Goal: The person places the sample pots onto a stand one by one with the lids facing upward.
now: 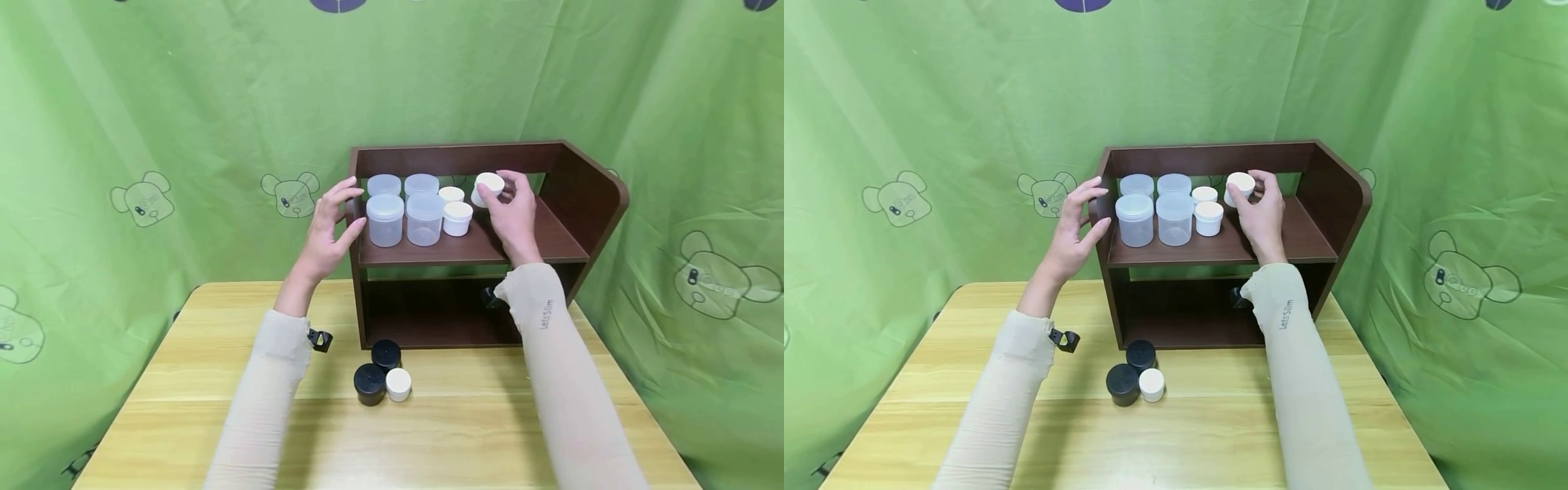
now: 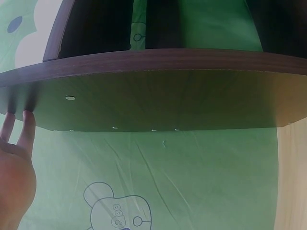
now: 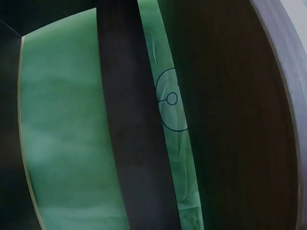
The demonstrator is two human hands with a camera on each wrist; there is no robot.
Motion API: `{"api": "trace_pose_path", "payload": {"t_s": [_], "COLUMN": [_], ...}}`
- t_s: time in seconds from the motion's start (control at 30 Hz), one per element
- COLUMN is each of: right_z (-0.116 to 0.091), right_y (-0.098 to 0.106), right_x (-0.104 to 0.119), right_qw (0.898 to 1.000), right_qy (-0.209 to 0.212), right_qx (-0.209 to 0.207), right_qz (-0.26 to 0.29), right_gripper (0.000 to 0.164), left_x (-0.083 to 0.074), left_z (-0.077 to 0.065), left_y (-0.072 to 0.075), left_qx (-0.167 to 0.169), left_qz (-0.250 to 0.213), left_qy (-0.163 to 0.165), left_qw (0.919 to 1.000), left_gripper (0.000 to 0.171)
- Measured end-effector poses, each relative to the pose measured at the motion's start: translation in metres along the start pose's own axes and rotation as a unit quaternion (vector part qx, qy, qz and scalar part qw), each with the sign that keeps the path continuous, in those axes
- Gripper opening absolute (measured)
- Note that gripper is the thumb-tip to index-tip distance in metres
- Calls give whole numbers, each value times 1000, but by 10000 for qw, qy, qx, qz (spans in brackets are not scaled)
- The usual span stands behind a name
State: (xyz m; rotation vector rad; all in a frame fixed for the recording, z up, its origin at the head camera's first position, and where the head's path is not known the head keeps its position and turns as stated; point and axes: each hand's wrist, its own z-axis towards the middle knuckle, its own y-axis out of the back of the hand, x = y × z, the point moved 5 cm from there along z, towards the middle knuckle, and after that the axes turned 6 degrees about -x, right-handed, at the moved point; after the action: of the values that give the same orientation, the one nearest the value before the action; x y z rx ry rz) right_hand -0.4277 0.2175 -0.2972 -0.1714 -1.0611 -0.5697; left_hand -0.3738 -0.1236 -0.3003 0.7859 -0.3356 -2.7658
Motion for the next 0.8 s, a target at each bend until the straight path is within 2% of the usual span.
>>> {"api": "trace_pose_path", "payload": {"t_s": [0.1, 0.4, 0.8], "right_z": [1, 0, 1], "right_y": [-1, -4, -5], "right_x": [-2, -5, -9], "right_qw": [10000, 9976, 9951], "right_qy": [-34, -150, -192], "right_qx": [68, 520, 683], "right_qz": [8, -442, -684], "right_gripper": [52, 54, 56], "left_x": [1, -1, 0], "left_z": [-1, 0, -1], "left_y": [-1, -1, -2], "left_qx": [13, 36, -20], "left_qz": [22, 18, -82], "left_qy": [-2, 30, -18], "left_qw": [10000, 10000, 10000], "left_gripper": [47, 47, 46]}}
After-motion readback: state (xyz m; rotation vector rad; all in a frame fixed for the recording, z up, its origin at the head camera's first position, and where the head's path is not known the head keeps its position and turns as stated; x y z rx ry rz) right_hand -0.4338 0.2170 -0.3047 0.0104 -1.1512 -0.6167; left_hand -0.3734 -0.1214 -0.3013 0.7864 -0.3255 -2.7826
